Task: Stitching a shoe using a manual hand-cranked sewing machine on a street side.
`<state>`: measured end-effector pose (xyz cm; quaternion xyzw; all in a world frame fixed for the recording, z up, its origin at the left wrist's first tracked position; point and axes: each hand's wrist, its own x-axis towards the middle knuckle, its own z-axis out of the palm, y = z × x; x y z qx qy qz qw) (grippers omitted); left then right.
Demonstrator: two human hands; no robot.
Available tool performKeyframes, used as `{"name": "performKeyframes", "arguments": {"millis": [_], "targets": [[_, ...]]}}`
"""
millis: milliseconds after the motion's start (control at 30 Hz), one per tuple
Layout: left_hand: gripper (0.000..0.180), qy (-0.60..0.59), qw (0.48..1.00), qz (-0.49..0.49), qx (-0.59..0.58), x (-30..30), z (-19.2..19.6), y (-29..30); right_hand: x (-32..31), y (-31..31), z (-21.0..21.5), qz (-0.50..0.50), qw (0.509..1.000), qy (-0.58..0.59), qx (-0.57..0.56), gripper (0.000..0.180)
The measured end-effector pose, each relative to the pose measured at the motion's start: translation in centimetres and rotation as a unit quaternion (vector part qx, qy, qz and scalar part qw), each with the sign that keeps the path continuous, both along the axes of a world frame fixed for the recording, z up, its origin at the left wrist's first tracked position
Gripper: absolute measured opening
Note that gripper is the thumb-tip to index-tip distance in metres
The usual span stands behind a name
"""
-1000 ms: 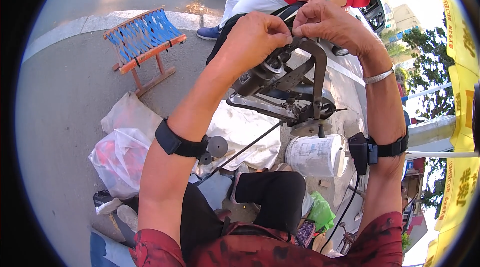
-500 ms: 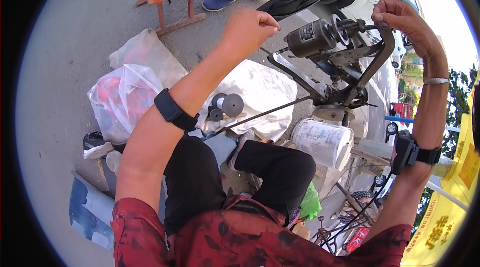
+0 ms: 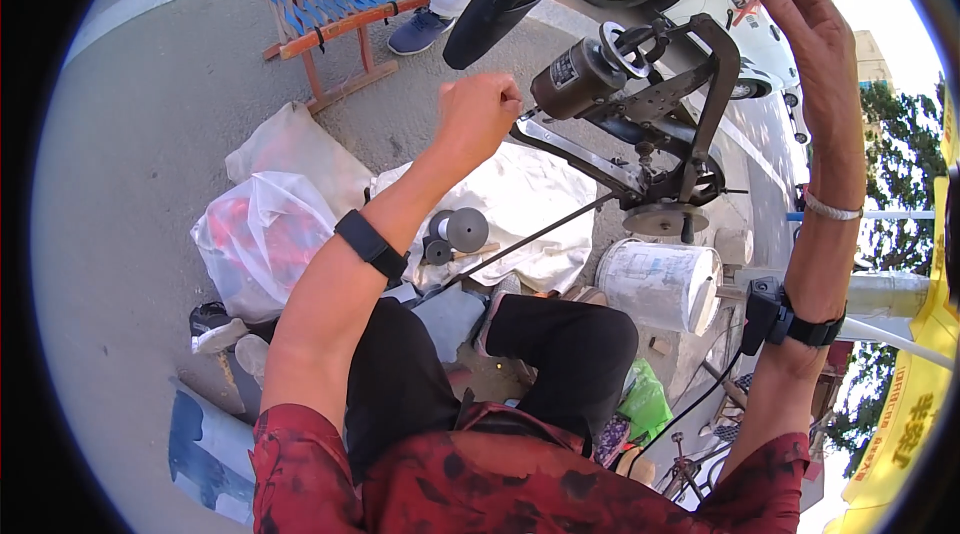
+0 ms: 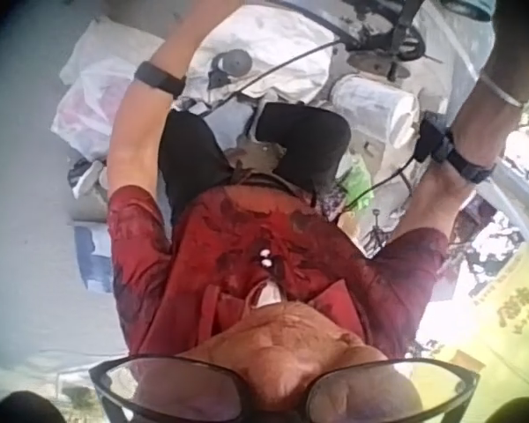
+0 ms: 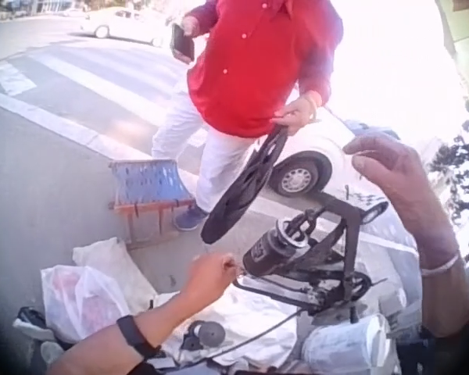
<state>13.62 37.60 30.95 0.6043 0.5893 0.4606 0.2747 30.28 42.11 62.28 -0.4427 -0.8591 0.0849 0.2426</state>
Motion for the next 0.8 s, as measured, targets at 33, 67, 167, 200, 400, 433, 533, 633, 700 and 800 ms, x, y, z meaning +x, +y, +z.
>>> {"name": "performKeyframes", "arguments": {"millis": [33, 67, 167, 200, 400, 433, 533, 633, 700, 800], "targets": [[0.008, 0.053, 0.999, 0.007, 0.013, -0.4, -0.1, -0.4, 0.4, -2.6, -0.4, 0.008, 0.999, 0.041, 0.013, 0.027], [0.007, 0.102, 0.994, 0.015, 0.023, -0.8, -0.1, -0.8, 0.7, -5.3, -0.8, 0.029, 0.996, 0.072, 0.033, 0.024], [0.007, 0.174, 0.985, -0.019, 0.008, -1.6, 0.2, -2.5, 0.9, -13.1, -2.8, 0.247, 0.960, 0.074, -0.104, 0.030], [0.007, 0.167, 0.986, -0.007, 0.002, -1.7, 0.5, -3.1, 0.8, -15.2, -3.2, 0.334, 0.926, 0.070, -0.162, 0.027], [0.007, 0.213, 0.976, -0.011, -0.035, 0.8, 2.4, -5.4, -1.4, -23.4, -6.3, 0.549, 0.810, 0.199, -0.056, 0.037], [0.007, 0.210, 0.977, -0.009, -0.025, 0.9, 2.6, -5.9, -1.6, -23.8, -6.9, 0.524, 0.809, 0.264, -0.032, 0.039], [0.006, 0.237, 0.971, -0.016, -0.001, 0.5, 2.8, -6.6, -0.4, -23.8, -8.2, 0.460, 0.807, 0.370, -0.012, 0.039], [0.006, 0.267, 0.963, -0.033, 0.010, -0.1, 3.4, -7.3, 3.7, -20.3, -9.0, 0.467, 0.789, 0.375, -0.138, 0.026], [0.006, 0.268, 0.962, -0.061, 0.013, -0.1, 4.0, -8.1, 4.6, -18.5, -11.5, 0.331, 0.812, 0.377, -0.299, 0.017], [0.006, 0.194, 0.979, -0.067, -0.003, 0.4, 4.9, -9.2, 2.1, -13.2, -19.7, -0.001, 0.859, 0.313, -0.406, 0.025]]}}
